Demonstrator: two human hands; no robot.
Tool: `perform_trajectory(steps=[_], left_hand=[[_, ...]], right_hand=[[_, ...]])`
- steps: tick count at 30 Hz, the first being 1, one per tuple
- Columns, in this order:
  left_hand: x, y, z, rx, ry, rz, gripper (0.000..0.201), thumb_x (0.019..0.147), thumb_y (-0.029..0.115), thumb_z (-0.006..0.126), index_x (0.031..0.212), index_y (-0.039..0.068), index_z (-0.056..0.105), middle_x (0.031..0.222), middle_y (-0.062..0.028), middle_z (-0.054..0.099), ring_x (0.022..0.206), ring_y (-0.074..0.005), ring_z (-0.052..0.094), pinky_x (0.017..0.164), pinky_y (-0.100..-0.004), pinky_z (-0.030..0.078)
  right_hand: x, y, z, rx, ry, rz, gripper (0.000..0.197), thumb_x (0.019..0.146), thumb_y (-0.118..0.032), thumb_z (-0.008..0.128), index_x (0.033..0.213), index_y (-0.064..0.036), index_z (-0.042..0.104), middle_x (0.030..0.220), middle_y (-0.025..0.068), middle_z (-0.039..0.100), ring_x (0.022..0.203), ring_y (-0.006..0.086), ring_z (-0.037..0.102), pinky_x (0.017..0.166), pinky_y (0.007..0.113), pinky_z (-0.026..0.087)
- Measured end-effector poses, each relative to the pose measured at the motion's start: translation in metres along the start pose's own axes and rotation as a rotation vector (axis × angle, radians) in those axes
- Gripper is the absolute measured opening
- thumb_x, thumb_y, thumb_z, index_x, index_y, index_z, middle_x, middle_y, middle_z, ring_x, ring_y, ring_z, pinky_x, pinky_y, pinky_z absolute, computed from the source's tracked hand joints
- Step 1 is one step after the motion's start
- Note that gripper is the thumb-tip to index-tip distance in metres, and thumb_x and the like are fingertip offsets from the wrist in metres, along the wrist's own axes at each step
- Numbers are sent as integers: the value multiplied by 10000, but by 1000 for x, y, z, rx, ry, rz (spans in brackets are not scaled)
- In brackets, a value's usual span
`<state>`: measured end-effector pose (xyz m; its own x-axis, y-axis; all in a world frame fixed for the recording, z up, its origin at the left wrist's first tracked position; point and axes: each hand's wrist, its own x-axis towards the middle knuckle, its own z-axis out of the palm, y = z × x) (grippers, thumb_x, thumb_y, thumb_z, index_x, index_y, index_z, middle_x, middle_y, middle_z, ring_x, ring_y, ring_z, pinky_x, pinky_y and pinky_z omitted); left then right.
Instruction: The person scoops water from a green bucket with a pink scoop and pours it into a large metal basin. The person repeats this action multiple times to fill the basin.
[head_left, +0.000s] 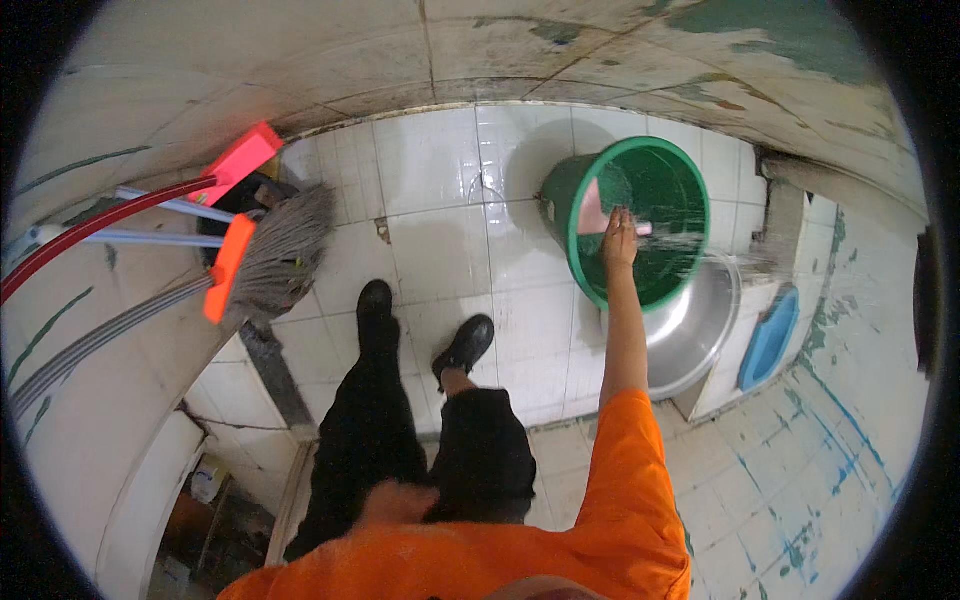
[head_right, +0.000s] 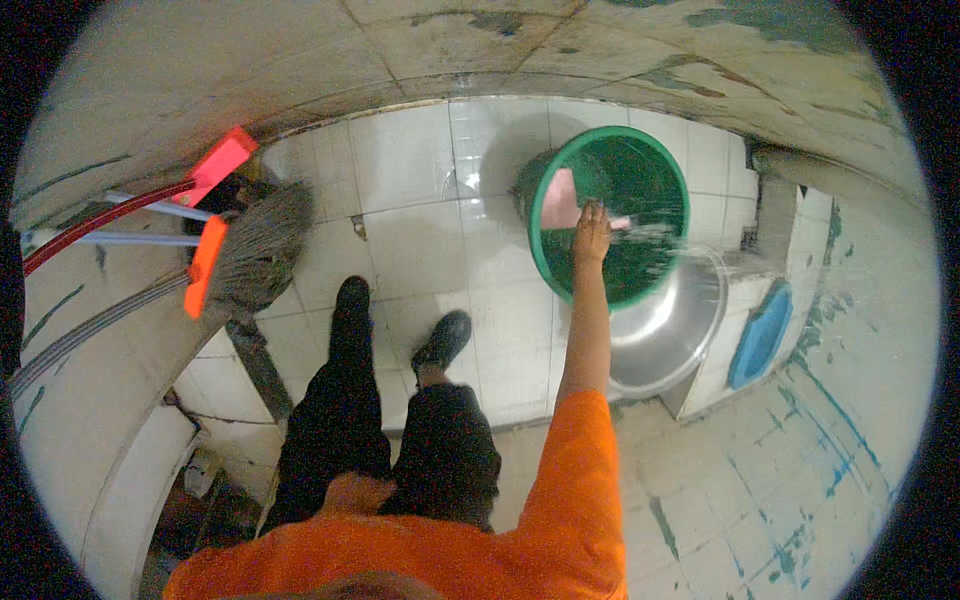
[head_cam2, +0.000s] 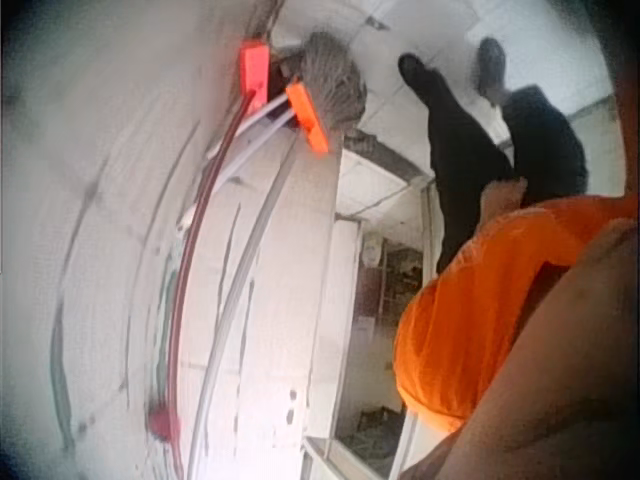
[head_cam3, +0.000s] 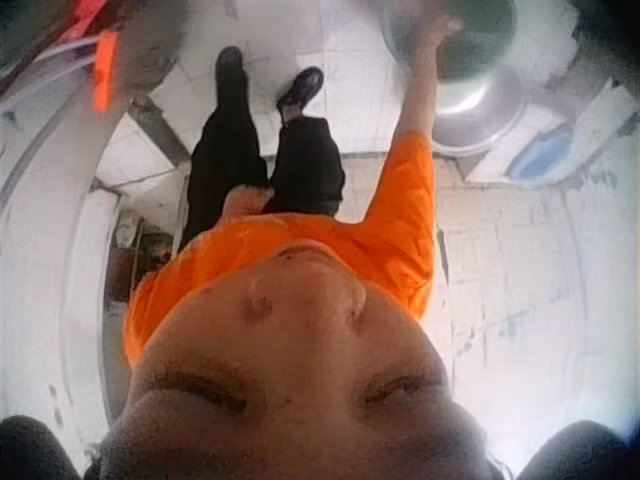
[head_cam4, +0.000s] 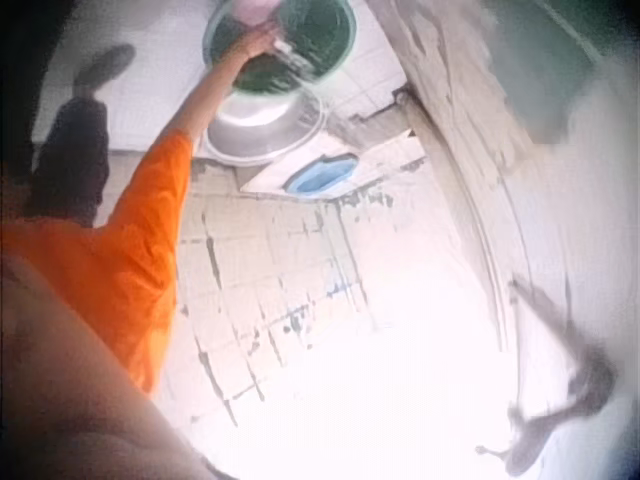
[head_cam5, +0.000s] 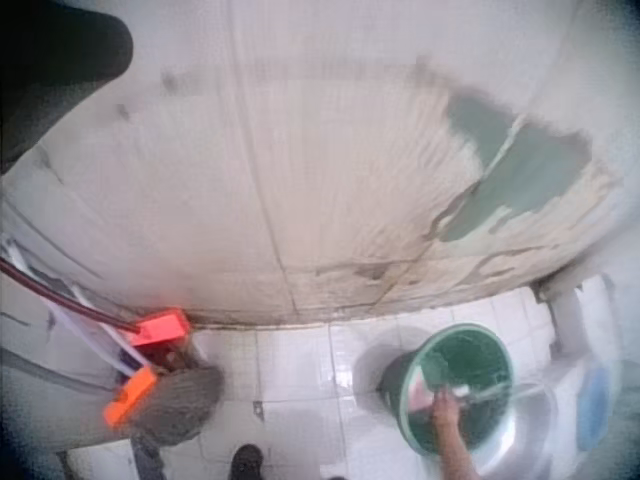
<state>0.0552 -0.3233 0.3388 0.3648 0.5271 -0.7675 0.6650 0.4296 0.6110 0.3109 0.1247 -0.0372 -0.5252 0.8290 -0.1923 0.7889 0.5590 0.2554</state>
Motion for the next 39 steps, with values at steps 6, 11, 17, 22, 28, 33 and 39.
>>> perform_trajectory(steps=[6,11,17,22,28,33,39], left_hand=[[56,-28,-12,-71,-123,-56,372,766,260,530,1118,140,545,822,-113,627,781,-300,610,713,-439,476],[58,-14,-20,-102,-252,-142,361,770,273,533,1108,144,545,860,-104,625,812,-291,606,736,-436,468],[54,-13,-42,-76,-377,-143,349,775,288,536,1096,149,546,905,-93,623,849,-280,600,764,-433,459],[48,13,-44,-25,-471,-217,340,780,301,538,1086,154,546,943,-84,621,881,-271,595,787,-430,452],[21,16,-18,-72,-347,-115,560,741,347,642,1222,130,454,1102,-112,568,1032,-257,535,860,-406,432],[11,20,-24,16,-223,-52,553,685,324,677,1174,137,501,993,-79,616,890,-249,593,770,-378,464],[-11,21,13,-44,36,-32,543,657,273,680,1156,128,524,913,-79,638,814,-245,617,718,-373,484]], right_hand=[[31,26,118,-226,-349,-40,440,857,-276,405,1267,-118,401,1171,118,536,1055,288,530,843,494,420],[30,32,106,-224,-491,93,440,857,-363,427,1206,-98,467,858,95,663,777,297,646,652,487,498],[14,9,163,537,-424,469,409,804,-421,504,941,-50,609,880,193,635,822,346,621,633,399,491],[27,-36,94,644,-515,213,370,795,-370,530,797,-10,619,831,195,636,758,337,624,600,394,482],[10,-17,-30,1576,-871,691,256,855,-278,447,789,-42,523,624,13,501,496,137,464,464,265,391],[-23,2,-139,1765,-826,687,276,884,-335,421,754,-94,448,570,-17,403,452,93,381,427,235,341],[-14,-10,-279,1537,-735,582,272,864,-310,501,793,-49,470,570,0,430,419,78,364,376,220,306]])
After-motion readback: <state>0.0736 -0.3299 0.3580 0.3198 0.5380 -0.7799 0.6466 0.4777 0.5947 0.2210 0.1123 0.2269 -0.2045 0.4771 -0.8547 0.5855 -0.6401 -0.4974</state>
